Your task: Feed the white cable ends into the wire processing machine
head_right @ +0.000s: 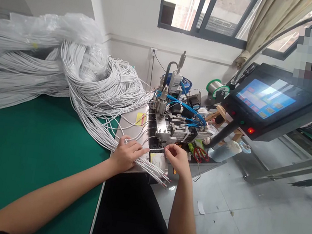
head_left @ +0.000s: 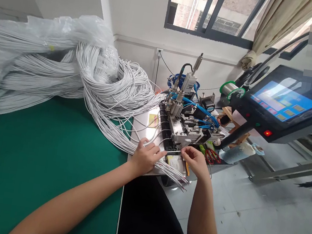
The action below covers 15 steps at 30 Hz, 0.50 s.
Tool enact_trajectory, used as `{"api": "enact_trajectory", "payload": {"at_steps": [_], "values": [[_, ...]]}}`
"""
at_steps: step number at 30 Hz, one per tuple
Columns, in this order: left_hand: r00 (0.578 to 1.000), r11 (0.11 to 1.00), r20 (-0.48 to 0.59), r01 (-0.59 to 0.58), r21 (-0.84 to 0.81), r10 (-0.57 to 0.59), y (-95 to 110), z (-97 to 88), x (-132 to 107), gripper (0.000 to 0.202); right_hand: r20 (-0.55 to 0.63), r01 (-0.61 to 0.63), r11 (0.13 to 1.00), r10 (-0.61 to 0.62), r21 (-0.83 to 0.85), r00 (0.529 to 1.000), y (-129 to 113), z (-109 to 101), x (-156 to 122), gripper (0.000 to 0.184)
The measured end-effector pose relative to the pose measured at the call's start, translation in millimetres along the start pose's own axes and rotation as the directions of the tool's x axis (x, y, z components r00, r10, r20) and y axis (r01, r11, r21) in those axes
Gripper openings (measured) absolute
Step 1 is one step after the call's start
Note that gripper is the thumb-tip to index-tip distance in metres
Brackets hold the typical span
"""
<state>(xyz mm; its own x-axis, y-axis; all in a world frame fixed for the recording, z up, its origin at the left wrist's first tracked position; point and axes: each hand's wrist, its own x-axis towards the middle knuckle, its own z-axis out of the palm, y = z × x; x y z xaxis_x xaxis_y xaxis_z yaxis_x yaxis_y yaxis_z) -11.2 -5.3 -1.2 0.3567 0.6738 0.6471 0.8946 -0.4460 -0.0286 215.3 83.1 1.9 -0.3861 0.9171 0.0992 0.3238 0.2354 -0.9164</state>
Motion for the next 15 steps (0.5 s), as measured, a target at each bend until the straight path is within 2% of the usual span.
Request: {"api": "enact_trajectory", "payload": {"at_steps": [5, 15], "values": [[0.997, 0.999, 0.057, 0.044, 0.011, -0.045, 0, 3.6, 0, 0.040, -0.037, 0.018, 0.992, -0.023, -0.127, 0.999, 3, 3, 5, 0.031], [0.980, 0.994, 0.165, 0.110, 0.027, -0.113, 1, 8.0, 0, 0.045, 0.007, 0.016, 0.998, -0.016, 0.065, 1.000, 30, 11, 18, 0.029]]}}
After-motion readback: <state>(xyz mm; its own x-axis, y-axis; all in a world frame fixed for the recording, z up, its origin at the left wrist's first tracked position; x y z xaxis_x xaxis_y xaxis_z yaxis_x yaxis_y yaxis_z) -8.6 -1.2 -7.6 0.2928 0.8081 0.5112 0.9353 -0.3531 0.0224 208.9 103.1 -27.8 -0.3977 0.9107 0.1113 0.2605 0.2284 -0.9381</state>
